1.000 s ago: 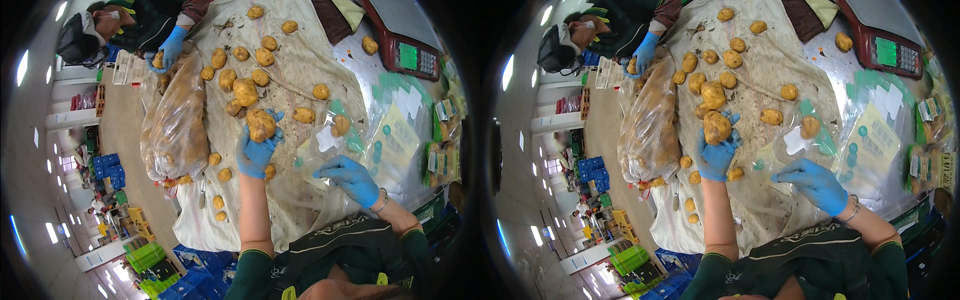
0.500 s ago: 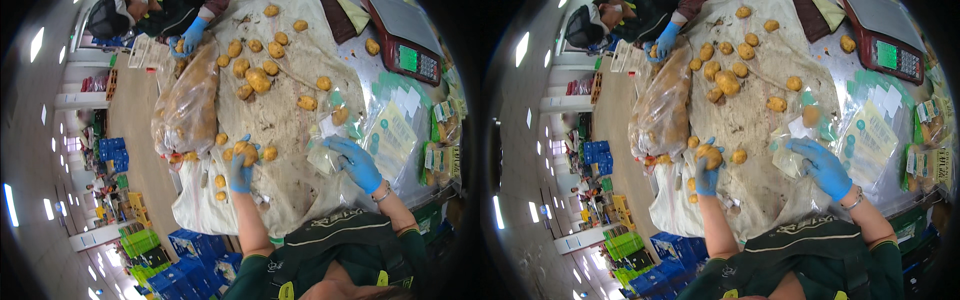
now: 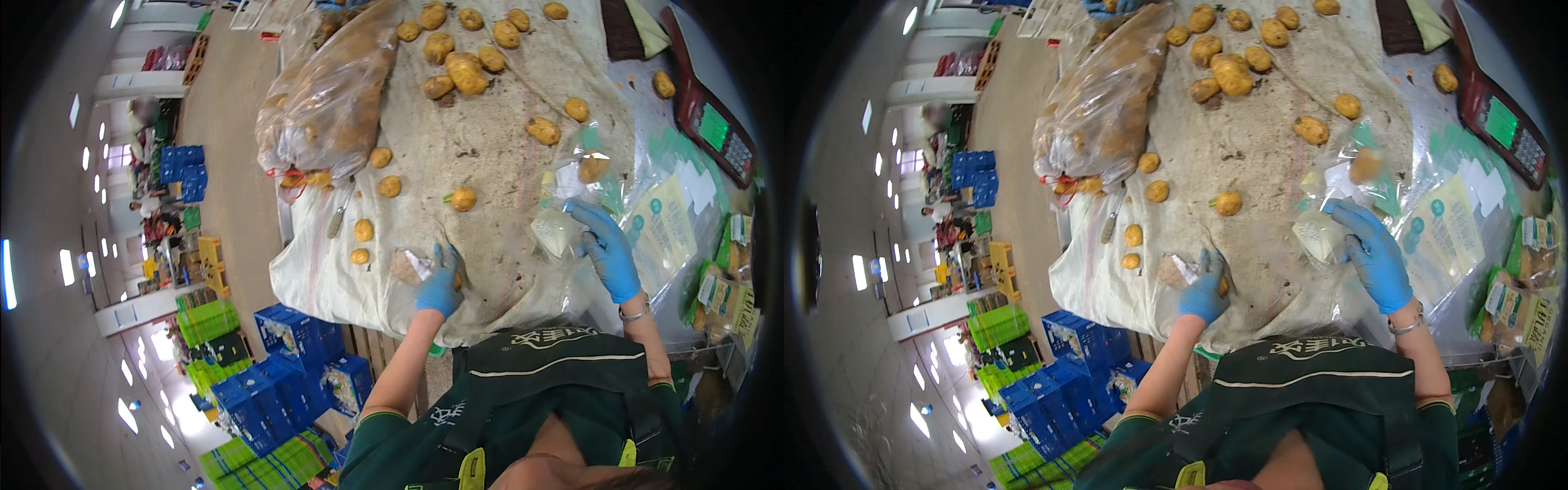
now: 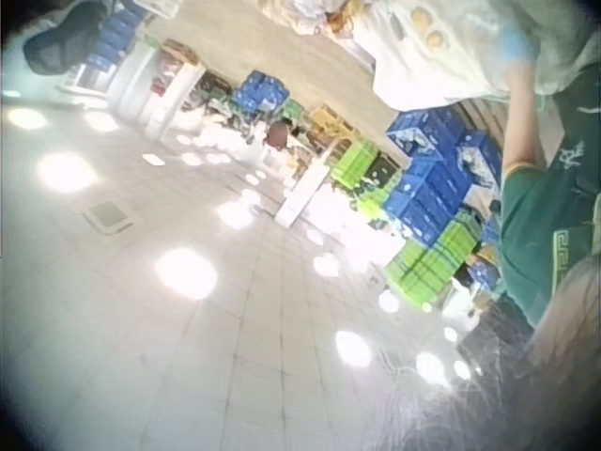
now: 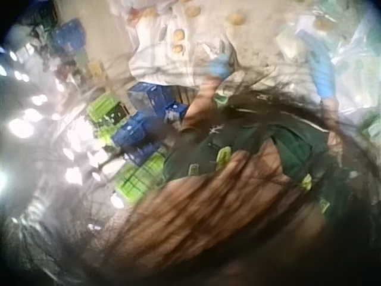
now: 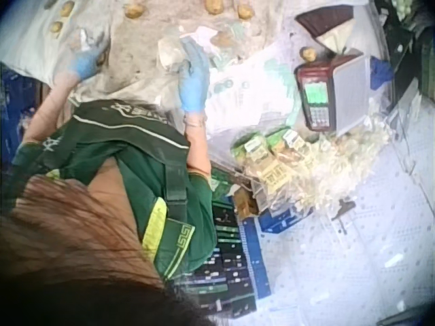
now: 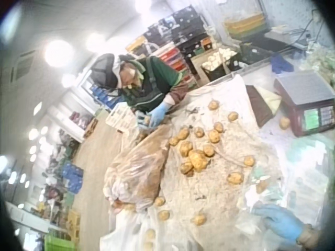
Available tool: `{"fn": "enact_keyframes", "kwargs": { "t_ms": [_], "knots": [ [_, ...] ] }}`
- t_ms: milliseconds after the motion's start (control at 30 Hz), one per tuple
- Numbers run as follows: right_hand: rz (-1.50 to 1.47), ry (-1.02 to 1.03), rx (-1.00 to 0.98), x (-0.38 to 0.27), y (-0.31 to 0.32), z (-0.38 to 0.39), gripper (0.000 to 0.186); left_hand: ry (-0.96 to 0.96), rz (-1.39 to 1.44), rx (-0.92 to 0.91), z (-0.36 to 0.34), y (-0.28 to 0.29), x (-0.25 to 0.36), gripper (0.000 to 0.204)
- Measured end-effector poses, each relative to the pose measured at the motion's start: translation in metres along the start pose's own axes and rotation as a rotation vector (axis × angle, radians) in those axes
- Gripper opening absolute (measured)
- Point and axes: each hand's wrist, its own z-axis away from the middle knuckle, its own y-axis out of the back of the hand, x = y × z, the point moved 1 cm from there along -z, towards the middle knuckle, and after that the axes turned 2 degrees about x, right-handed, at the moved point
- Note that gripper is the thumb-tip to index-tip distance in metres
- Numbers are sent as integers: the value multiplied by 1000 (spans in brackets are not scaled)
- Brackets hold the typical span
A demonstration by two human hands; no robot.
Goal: The person packs potatoes into plastic bags by hand, weighing some of the bags on a digital scale and placing them onto a pile in the workspace.
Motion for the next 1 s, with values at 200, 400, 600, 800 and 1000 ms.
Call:
{"fn": "enact_keyframes", "kwargs": {
  "t_ms": [200, 400, 600, 800, 1000],
  "knots": [
    [3, 57, 13, 8, -2, 3, 51, -193, 1946, -601, 14, 59, -22, 75],
    [246, 262, 4, 4, -23, -1, 57, -519, 2255, -370, -23, 69, 66, 73],
    [105, 152, 151, 0, -22, 2, 61, -494, 664, 618, -59, 98, 156, 63],
    [-410, 99, 99, -35, 35, -10, 65, -697, 2053, 265, -55, 175, 53, 44],
    [-121, 128, 30, -11, 53, -35, 64, -426, 1739, 355, -154, 170, -88, 42]
  ]
}}
